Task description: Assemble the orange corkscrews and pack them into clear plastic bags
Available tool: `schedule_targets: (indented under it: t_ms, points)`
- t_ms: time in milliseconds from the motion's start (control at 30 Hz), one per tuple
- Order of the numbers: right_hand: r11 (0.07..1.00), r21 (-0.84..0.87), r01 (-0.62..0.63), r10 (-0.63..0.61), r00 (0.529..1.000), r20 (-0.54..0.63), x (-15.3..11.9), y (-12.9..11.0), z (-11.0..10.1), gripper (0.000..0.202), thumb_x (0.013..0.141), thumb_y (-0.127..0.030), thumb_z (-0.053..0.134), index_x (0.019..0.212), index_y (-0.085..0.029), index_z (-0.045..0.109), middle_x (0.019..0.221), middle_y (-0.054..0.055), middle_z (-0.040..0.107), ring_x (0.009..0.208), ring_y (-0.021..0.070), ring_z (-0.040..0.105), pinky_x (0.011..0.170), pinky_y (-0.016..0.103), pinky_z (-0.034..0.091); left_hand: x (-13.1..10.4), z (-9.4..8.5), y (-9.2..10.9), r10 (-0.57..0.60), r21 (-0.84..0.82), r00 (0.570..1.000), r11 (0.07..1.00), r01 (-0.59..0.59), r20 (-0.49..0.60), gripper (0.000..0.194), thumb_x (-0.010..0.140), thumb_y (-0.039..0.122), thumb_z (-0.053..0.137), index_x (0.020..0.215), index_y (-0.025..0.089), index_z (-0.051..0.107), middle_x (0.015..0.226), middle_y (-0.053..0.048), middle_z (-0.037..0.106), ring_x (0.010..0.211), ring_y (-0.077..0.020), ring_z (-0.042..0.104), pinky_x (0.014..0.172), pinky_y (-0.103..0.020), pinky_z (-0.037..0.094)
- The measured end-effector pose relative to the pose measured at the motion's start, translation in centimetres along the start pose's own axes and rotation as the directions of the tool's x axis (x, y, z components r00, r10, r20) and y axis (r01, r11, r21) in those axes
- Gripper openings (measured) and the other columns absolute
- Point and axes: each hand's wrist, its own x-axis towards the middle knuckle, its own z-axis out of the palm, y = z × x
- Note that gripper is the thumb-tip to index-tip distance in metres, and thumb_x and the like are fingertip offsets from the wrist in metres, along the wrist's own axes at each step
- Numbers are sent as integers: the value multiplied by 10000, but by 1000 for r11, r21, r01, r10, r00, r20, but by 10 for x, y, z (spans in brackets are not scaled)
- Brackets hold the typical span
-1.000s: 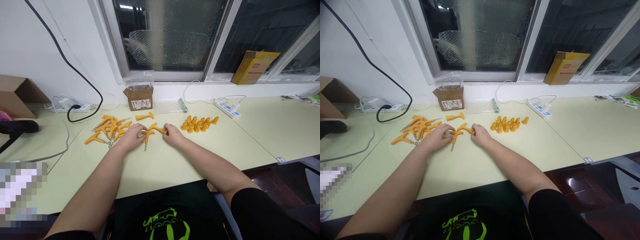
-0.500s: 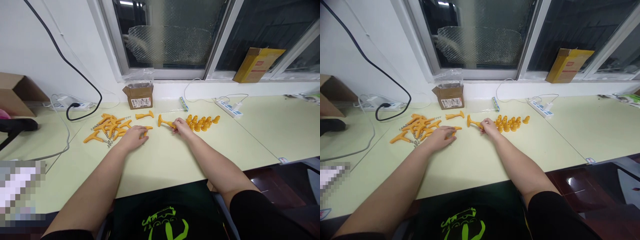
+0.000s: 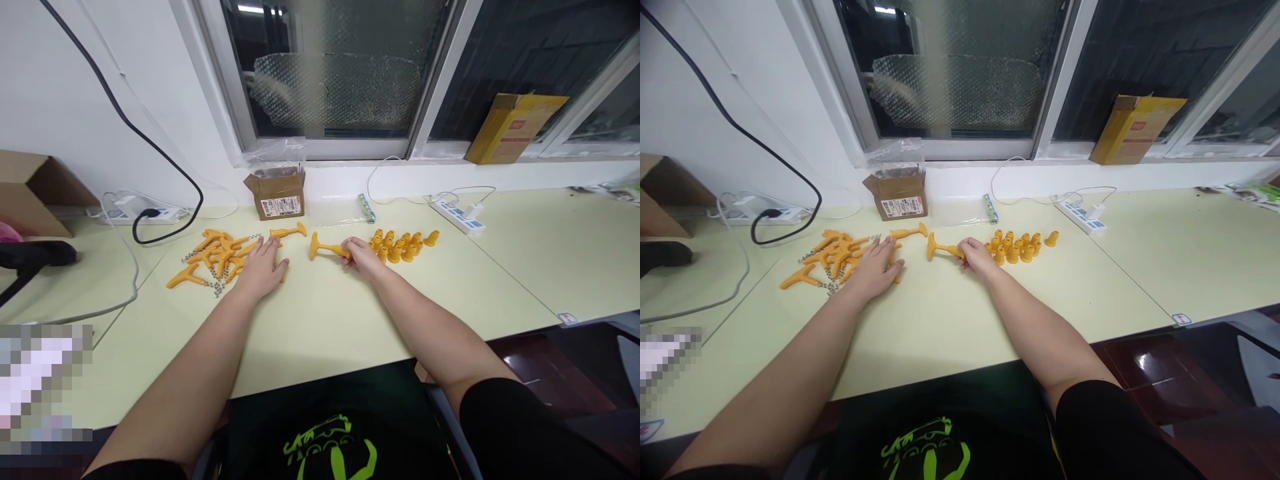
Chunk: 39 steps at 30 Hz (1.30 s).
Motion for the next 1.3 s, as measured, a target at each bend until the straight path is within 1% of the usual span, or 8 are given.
schedule_targets:
  t_ms: [167,333,467,633,733,833,1000,1300]
  points:
    - [987,72,-147,128,966,225,-9,-9,-4,108,800,-299,589,847,-202,583,560,-17,593,402,78,364,373,180,277,-7,-7,14,408,-100,908,904,-416,-90,580,954,401,574,1513,254,519,1676,-67,397,1569,-285,316,1294,-478,258]
    - [940,23,-339,294,846,445,-12,-13,-8,174,843,-334,662,843,-179,584,588,-14,593,402,48,307,363,155,247,-7,-4,20,502,-233,852,820,-523,-146,341,1001,309,494,1265,230,695,1421,-85,670,1399,-257,557,1192,-443,427]
    - [973,26,-230,190,858,477,-12,-9,-9,307,811,-403,787,888,-201,571,656,-4,642,478,69,454,442,163,370,-6,0,16,381,-342,907,840,-420,-179,291,970,404,590,1170,239,723,1156,-83,775,1074,-247,725,968,-387,567]
    - [986,-65,156,-112,888,446,-11,-2,-7,380,763,-441,831,949,-230,575,847,4,685,728,145,611,697,287,531,-9,1,23,119,-671,986,723,-165,-114,509,921,514,660,1327,226,556,848,-35,740,699,-194,723,677,-318,583]
    - [818,-297,492,-360,842,402,-12,-1,-7,264,818,-351,750,1010,-235,609,1009,21,676,893,182,625,813,330,510,-8,0,28,-4,-787,996,613,-67,-88,576,923,504,651,1405,259,452,728,26,685,567,-151,656,605,-283,557]
    - [544,-508,668,-529,742,411,-14,-3,-8,327,838,-241,667,1164,-226,661,1102,56,671,1066,234,597,962,388,466,-4,0,25,-114,-806,989,591,-11,-97,413,922,488,632,1249,242,578,685,27,658,537,-129,621,577,-259,533]
    - [324,-730,603,-596,729,337,-15,-10,-16,302,812,-206,654,1108,-221,715,1082,71,710,1104,283,553,1039,435,402,4,4,14,-225,-798,969,600,53,-104,292,896,447,652,1077,218,658,708,2,680,590,-138,655,635,-286,562]
    - [343,-884,319,-575,815,71,-10,-17,-37,328,846,-266,632,1174,-268,646,1082,58,749,1157,310,539,1042,480,363,5,10,7,-246,-704,963,704,97,-113,388,865,484,675,1144,216,641,858,-39,752,866,-231,754,813,-372,590]
